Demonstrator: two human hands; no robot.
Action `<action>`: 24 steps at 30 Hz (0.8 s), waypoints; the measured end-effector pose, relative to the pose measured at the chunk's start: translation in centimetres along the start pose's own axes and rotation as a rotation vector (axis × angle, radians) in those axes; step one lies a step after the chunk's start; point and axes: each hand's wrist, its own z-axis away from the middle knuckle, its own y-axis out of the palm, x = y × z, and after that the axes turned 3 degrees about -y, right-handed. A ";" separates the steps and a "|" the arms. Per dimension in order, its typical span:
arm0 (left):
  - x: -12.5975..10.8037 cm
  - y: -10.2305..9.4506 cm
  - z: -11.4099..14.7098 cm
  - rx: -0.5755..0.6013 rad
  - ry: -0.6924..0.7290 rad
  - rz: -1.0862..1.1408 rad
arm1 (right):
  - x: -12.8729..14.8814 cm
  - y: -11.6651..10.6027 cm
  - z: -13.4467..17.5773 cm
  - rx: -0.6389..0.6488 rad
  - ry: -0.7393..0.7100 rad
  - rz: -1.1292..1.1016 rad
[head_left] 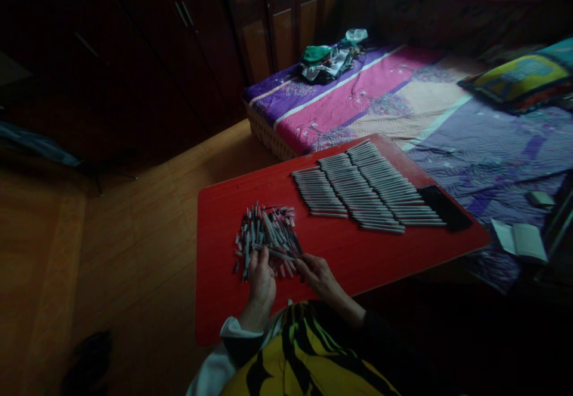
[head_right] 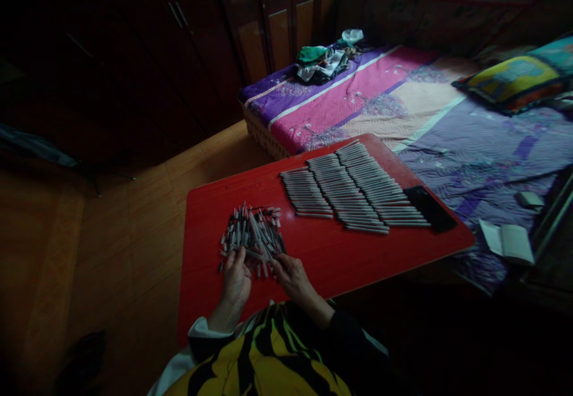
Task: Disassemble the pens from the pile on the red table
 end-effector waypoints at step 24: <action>-0.1 0.4 0.4 0.038 0.042 -0.053 | -0.4 0.1 -0.5 0.140 0.331 -0.609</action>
